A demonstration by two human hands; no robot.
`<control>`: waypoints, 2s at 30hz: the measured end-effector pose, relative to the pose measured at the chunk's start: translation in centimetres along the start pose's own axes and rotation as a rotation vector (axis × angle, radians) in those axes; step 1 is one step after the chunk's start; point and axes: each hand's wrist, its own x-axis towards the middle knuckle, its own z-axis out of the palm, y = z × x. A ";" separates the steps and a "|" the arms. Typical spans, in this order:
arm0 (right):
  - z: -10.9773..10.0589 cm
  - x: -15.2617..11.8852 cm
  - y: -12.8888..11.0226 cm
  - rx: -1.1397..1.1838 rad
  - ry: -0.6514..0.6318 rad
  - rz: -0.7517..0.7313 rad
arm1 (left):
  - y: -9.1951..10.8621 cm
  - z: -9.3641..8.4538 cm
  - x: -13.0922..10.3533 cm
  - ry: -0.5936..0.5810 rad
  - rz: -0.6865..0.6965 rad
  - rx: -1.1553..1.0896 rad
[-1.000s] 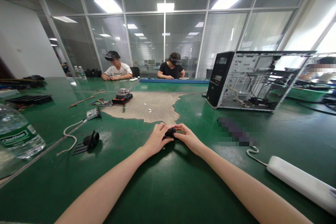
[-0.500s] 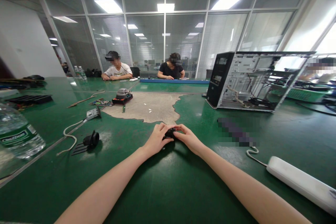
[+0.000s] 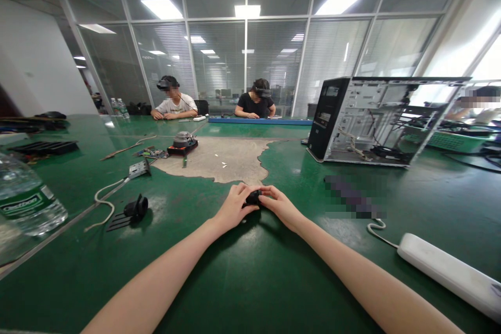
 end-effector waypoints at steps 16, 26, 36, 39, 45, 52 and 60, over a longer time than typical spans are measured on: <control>-0.2 0.0 0.1 -0.054 0.002 -0.001 | -0.1 -0.1 0.0 0.002 0.009 0.007; 0.1 -0.2 -0.2 0.035 -0.021 -0.024 | 0.0 0.1 0.0 0.008 0.001 0.005; -0.3 0.2 0.3 -0.008 -0.048 -0.017 | 0.0 0.0 0.1 0.011 0.012 0.019; -0.3 0.0 0.1 0.019 -0.055 -0.034 | 0.0 0.0 0.0 0.008 0.013 0.021; -0.2 0.1 0.5 -0.041 -0.008 -0.029 | 0.1 -0.1 0.0 -0.001 -0.002 0.018; -0.4 0.1 0.1 -0.007 -0.069 -0.003 | 0.0 0.0 0.1 0.018 0.014 0.020; -0.2 -0.1 -0.2 0.041 -0.058 -0.015 | 0.1 0.0 -0.1 0.008 0.016 0.033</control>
